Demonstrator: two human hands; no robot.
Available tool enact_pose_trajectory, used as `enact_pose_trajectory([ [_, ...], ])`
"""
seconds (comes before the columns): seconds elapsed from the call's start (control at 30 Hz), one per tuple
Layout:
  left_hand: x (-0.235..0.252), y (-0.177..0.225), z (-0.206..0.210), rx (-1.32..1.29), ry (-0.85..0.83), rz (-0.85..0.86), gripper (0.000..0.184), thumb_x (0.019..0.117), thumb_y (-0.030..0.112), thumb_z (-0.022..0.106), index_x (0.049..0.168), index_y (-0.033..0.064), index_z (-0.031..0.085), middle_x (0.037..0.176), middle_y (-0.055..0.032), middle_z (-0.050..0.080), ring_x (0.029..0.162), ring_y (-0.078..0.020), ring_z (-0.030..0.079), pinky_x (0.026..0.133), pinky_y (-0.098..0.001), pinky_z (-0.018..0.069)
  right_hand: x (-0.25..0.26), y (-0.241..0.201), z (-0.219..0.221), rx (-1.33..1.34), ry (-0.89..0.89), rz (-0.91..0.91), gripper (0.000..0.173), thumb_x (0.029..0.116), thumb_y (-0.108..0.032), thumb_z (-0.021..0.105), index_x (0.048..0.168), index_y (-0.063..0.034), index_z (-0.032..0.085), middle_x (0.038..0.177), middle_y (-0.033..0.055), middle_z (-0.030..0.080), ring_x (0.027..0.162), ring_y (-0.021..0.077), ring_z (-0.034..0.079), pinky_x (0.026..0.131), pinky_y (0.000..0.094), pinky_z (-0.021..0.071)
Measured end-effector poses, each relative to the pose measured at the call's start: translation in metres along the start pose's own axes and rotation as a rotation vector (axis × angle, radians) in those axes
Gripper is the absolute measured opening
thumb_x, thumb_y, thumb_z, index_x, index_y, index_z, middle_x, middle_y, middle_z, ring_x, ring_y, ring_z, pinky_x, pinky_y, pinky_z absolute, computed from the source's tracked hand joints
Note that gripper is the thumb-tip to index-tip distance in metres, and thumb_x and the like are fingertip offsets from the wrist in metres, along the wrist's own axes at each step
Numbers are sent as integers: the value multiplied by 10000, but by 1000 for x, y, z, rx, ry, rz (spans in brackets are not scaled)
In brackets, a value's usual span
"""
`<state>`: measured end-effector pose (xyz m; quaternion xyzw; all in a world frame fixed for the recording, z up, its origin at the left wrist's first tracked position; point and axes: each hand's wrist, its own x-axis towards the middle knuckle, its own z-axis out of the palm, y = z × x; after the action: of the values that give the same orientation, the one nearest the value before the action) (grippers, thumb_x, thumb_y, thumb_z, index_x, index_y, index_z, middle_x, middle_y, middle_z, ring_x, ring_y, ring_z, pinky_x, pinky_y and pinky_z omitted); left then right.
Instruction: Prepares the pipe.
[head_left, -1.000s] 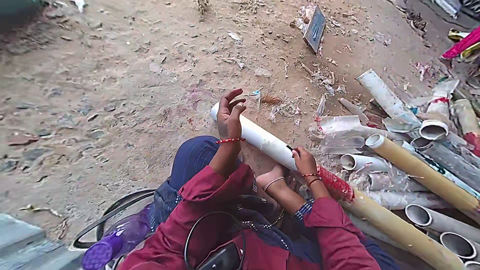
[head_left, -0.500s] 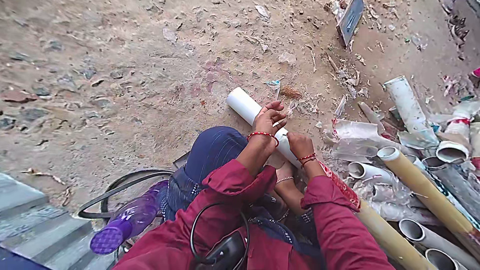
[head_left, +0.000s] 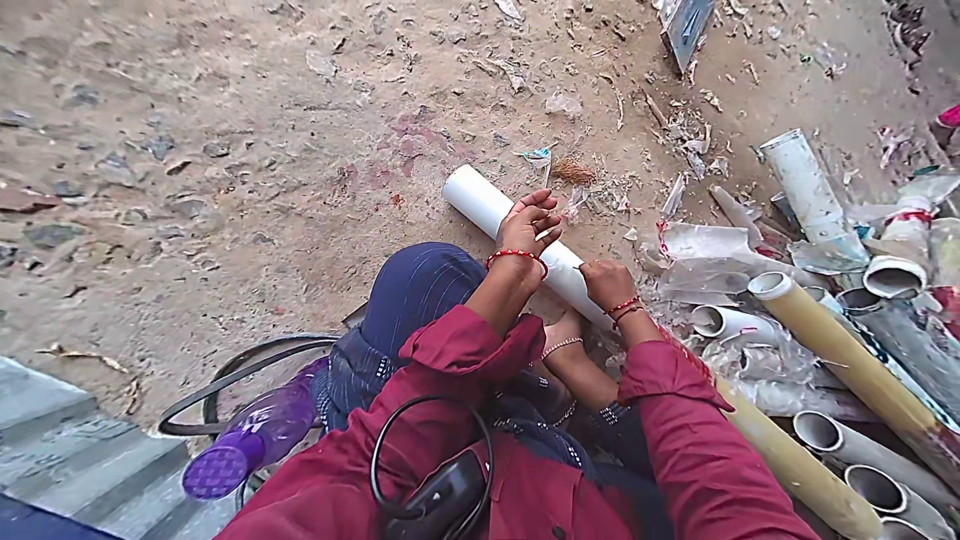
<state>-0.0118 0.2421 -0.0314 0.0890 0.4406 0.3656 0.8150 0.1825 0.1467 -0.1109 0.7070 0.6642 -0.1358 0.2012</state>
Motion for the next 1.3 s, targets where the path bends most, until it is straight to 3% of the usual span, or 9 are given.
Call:
enact_pose_trajectory([
  [0.13, 5, -3, 0, 18, 22, 10, 262, 1048, 26, 386, 1212, 97, 577, 1012, 2, 613, 786, -85, 595, 719, -250, 506, -15, 11, 3, 16, -55, 53, 224, 992, 8, 504, 1057, 78, 707, 1003, 280, 717, 973, 463, 703, 832, 595, 516],
  [0.47, 18, -21, -1, 143, 43, 37, 258, 1054, 44, 387, 1223, 96, 575, 1017, 0, 608, 804, -88, 597, 722, -254, 505, -54, 45, 18, 22, -81, 89, 249, 991, 3, 501, 1123, 75, 700, 1054, 289, 712, 1016, 469, 697, 845, 607, 514],
  [0.7, 34, -45, -2, 350, -6, 56, 285, 1050, 23, 385, 1281, 47, 550, 1057, -56, 604, 795, -109, 586, 715, -276, 500, -80, 72, 35, 17, -110, 134, 292, 1005, -2, 463, 1177, 67, 689, 1105, 297, 707, 1042, 479, 692, 873, 617, 512],
  [0.8, 40, -62, -10, 564, -95, 85, 310, 1078, 109, 393, 1356, 76, 525, 1138, -83, 609, 838, -135, 594, 739, -327, 508, -91, 77, 33, 33, -167, 177, 323, 1023, -15, 442, 1233, 60, 675, 1170, 292, 697, 1115, 469, 671, 945, 610, 491],
  [0.87, 53, -74, -12, 713, -127, 122, 310, 1078, 67, 408, 1357, 16, 533, 1182, -157, 617, 898, -211, 616, 785, -394, 517, -99, 81, 33, 49, -175, 192, 318, 1027, -15, 438, 1224, 70, 672, 1167, 298, 695, 1119, 470, 668, 953, 609, 484],
  [0.97, 71, -90, -18, 1131, -187, 230, 315, 1055, 35, 452, 1333, -32, 586, 1266, -230, 653, 1088, -340, 668, 953, -500, 517, -110, 87, 30, 67, -242, 237, 329, 1030, -38, 457, 1277, 57, 653, 1229, 286, 680, 1162, 462, 652, 982, 612, 469],
  [1.03, 72, -96, -20, 1419, -247, 313, 316, 1051, 43, 479, 1326, -42, 607, 1304, -253, 642, 1191, -401, 636, 1047, -554, 466, -116, 91, 31, 82, -279, 260, 329, 1040, -81, 478, 1293, 56, 637, 1248, 294, 666, 1181, 467, 636, 997, 614, 453],
  [1.13, 75, -108, -22, 1688, -349, 382, 303, 1032, 59, 559, 1310, -45, 618, 1332, -271, 611, 1254, -430, 591, 1079, -564, 452, -126, 96, 35, 104, -275, 274, 323, 1041, -62, 465, 1286, 65, 633, 1243, 304, 662, 1184, 472, 633, 1000, 613, 455],
  [1.3, 80, -122, -21, 1955, -486, 331, 396, 1005, 106, 639, 1362, -50, 570, 1414, -274, 549, 1373, -433, 491, 1131, -549, 407, -141, 99, 37, 106, -302, 280, 341, 1020, 13, 442, 1308, 89, 608, 1267, 323, 643, 1191, 487, 623, 993, 618, 459],
])
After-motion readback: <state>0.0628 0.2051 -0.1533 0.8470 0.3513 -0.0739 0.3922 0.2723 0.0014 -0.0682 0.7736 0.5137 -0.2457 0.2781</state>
